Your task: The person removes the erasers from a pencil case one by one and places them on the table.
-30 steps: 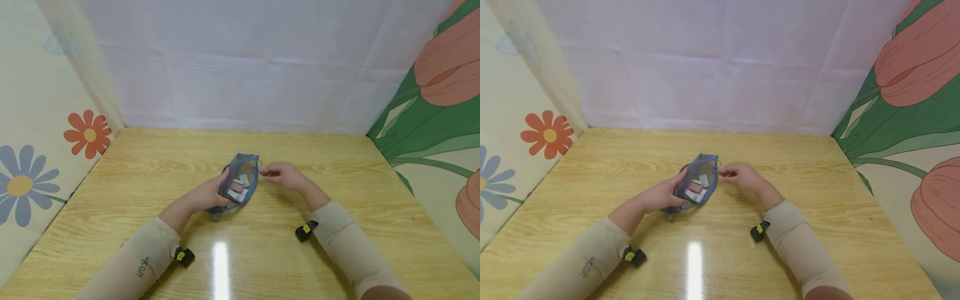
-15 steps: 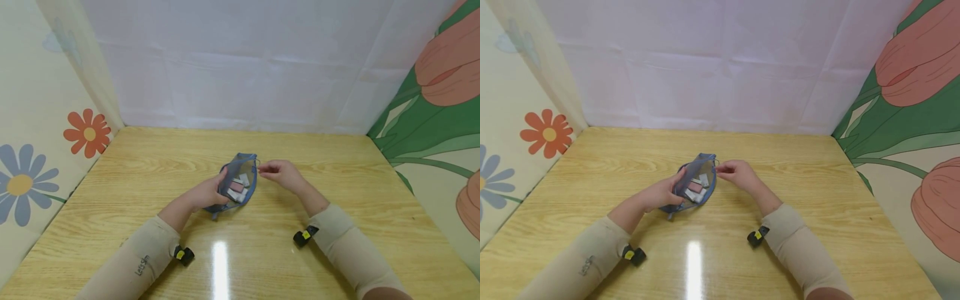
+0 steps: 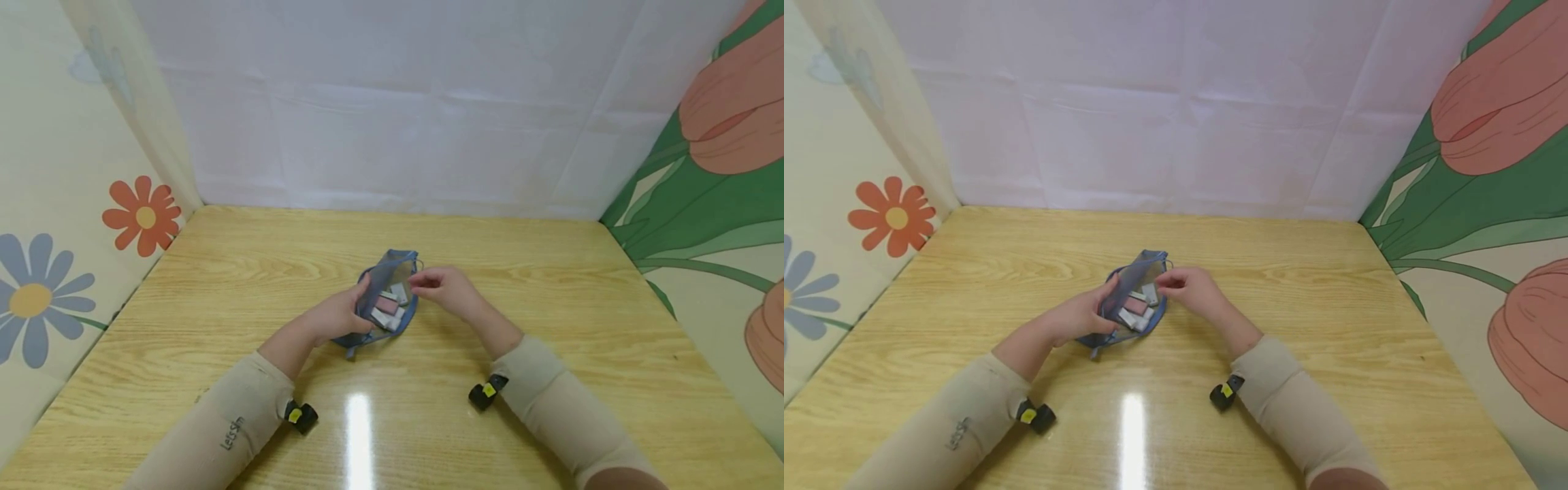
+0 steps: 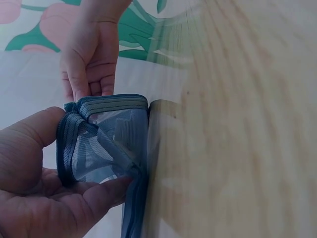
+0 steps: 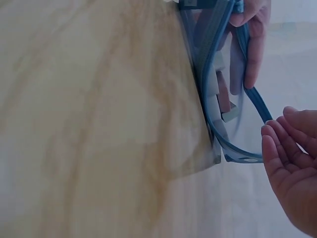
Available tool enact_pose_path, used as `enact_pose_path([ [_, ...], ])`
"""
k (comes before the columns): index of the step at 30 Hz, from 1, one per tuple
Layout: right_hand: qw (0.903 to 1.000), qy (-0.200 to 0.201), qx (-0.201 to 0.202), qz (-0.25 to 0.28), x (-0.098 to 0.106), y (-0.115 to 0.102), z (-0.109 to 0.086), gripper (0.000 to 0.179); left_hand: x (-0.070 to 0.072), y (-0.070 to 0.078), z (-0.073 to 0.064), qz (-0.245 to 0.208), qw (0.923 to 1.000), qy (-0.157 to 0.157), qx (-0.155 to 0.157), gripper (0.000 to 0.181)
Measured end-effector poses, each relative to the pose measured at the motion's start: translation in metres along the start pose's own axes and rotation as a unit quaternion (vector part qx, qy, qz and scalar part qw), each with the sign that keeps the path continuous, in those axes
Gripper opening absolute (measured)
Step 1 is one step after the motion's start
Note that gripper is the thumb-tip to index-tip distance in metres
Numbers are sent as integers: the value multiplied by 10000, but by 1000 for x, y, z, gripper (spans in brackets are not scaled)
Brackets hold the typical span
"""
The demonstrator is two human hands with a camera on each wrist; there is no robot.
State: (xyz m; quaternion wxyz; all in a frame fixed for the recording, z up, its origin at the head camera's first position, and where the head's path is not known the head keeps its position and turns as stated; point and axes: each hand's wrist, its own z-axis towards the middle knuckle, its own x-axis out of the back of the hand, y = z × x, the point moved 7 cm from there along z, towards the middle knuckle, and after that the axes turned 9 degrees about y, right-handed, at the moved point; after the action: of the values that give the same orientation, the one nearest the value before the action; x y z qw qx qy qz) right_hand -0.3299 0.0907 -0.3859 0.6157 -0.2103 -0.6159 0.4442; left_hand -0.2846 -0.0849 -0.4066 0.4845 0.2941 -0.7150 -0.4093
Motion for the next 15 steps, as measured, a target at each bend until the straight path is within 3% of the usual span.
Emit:
enact_pose_path([
  [9, 9998, 67, -128, -131, -12, 2, 4, 21, 0, 2, -1, 10, 9999, -42, 123, 100],
  [15, 9978, 36, -226, -614, -18, 3, 5, 20, -1, 0, -1, -21, 9998, -70, 163, 101],
])
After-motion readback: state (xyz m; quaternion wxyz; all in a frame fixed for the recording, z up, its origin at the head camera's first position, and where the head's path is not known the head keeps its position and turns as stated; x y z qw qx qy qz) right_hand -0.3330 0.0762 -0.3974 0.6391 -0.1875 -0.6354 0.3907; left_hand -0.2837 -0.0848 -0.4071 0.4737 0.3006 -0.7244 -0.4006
